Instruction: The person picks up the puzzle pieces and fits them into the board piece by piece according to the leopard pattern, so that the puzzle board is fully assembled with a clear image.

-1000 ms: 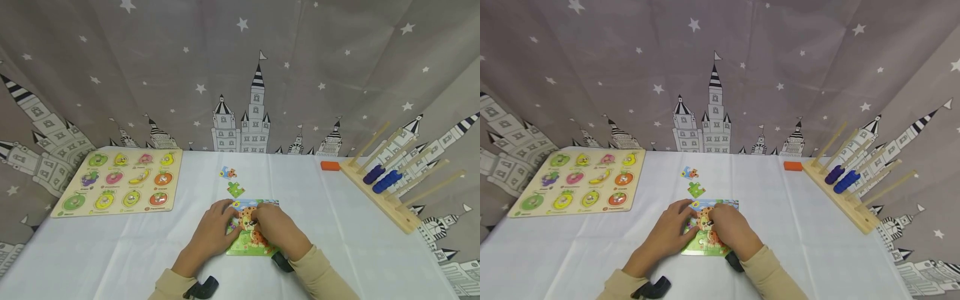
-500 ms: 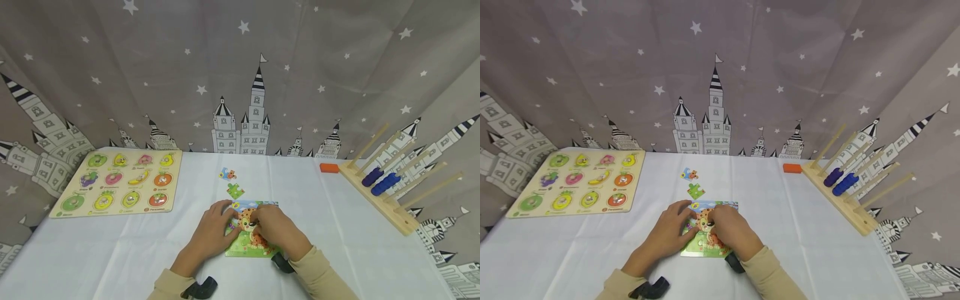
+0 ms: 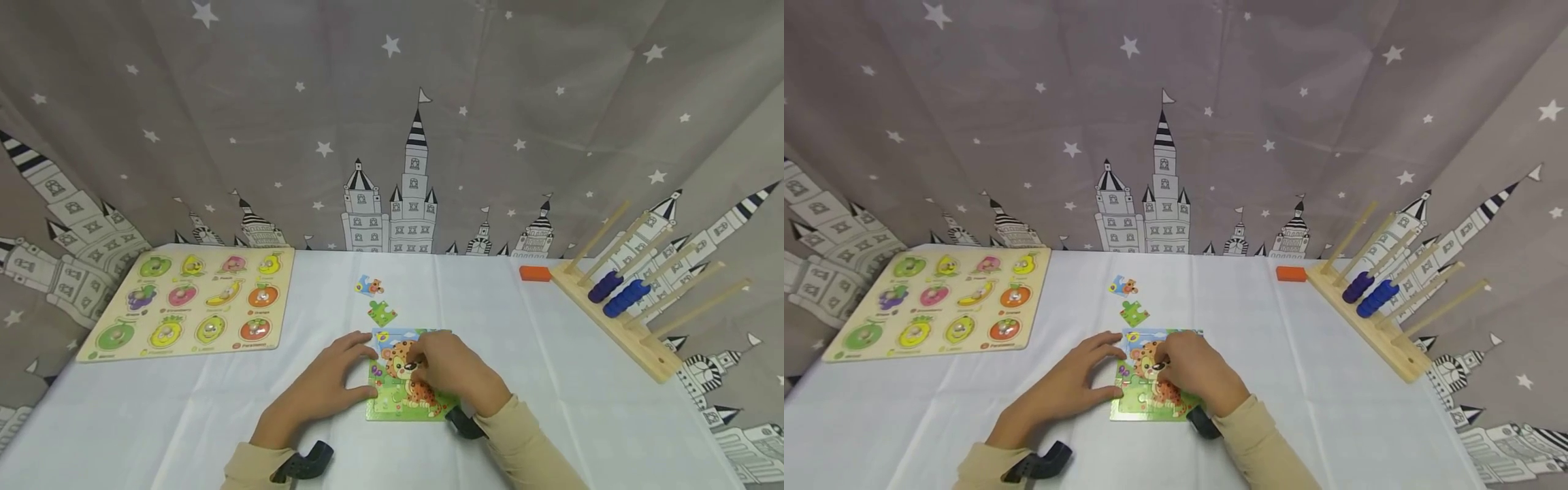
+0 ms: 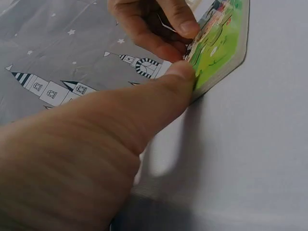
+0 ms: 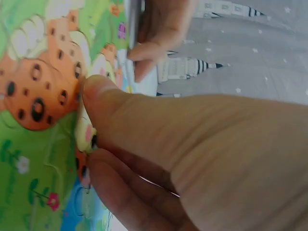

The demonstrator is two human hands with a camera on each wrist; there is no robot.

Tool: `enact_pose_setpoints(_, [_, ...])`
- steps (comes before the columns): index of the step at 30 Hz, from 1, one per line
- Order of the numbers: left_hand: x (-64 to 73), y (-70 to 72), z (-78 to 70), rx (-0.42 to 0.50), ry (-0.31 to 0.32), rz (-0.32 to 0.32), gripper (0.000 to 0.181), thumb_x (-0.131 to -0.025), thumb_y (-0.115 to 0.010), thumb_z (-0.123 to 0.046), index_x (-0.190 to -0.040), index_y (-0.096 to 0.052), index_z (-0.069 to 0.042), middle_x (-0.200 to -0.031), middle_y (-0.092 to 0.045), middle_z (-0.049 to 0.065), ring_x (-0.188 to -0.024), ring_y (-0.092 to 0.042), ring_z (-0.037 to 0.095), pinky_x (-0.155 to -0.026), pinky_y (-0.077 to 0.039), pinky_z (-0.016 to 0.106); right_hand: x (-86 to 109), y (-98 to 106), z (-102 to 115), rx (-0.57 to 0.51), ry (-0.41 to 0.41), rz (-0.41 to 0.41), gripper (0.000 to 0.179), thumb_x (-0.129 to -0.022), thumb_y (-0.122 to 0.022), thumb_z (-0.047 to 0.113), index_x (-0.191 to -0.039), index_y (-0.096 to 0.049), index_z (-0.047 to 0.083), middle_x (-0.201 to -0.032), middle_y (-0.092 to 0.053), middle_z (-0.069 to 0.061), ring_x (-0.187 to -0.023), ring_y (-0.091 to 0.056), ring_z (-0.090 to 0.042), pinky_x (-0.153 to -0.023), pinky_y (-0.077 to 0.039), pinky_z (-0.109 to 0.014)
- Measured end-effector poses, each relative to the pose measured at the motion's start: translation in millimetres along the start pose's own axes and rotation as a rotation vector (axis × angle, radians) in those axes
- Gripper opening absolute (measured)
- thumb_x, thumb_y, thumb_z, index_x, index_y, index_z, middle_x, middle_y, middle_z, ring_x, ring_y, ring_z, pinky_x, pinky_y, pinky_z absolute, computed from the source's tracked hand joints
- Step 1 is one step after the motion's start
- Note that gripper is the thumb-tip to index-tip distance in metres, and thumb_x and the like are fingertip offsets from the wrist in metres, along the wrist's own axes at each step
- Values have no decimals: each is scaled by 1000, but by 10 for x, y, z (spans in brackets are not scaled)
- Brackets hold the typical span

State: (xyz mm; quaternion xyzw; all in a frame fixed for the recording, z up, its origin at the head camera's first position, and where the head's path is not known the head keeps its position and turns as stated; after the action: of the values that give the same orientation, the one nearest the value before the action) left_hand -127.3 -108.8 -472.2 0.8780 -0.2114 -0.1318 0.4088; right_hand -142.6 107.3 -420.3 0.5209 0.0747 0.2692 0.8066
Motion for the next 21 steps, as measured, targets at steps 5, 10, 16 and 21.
enact_pose_setpoints(5, [5, 18, 3, -6, 4, 30, 58, -79, -83, -55, -127, -63, -29, -157, -46, 4, -148, -41, 37, -118, -37, 61, -159, 71, -127, -162, -17, -30, 18, -89, -79, 15, -106, -78, 9, -91, -71, 3, -79, -60, -8, -71, -53, -26])
enact_pose_setpoints(10, [7, 52, -11, -5, 7, 42, 75, -70, -86, -61, -132, -61, -28, -158, -44, 7, -148, -40, 39, -117, -37, 63, -499, 140, -212, -221, 0, -118, 37, -89, -81, 20, -123, -72, 10, -99, -70, 0, -88, -64, -11, -80, -56, -29])
enact_pose_setpoints(16, [11, 45, -31, -18, 9, 89, 95, -60, -87, -68, -140, -58, -27, -162, -39, 7, -152, -32, 38, -120, -32, 64, -844, 114, -244, -181, -7, -51, 60, -87, -82, 24, -143, -60, 16, -115, -66, -3, -96, -61, -13, -85, -55, -31])
enact_pose_setpoints(21, [33, 52, -49, -32, -28, 104, 102, -57, -87, -69, -145, -54, -29, -163, -37, 8, -153, -29, 40, -120, -29, 67, -947, 116, -215, -129, -26, -24, 51, -87, -82, 24, -135, -67, 15, -113, -64, -4, -90, -57, -14, -79, -52, -29])
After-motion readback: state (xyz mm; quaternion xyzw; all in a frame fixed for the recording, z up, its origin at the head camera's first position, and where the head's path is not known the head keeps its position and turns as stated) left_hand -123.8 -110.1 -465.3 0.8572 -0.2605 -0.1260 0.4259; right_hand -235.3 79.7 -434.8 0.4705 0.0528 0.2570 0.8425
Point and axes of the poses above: each hand's wrist, its own x-axis away from the middle knuckle, its own y-axis out of the back of the hand, z = x × y, the point moved 3 cm from there along -x, towards the middle knuckle
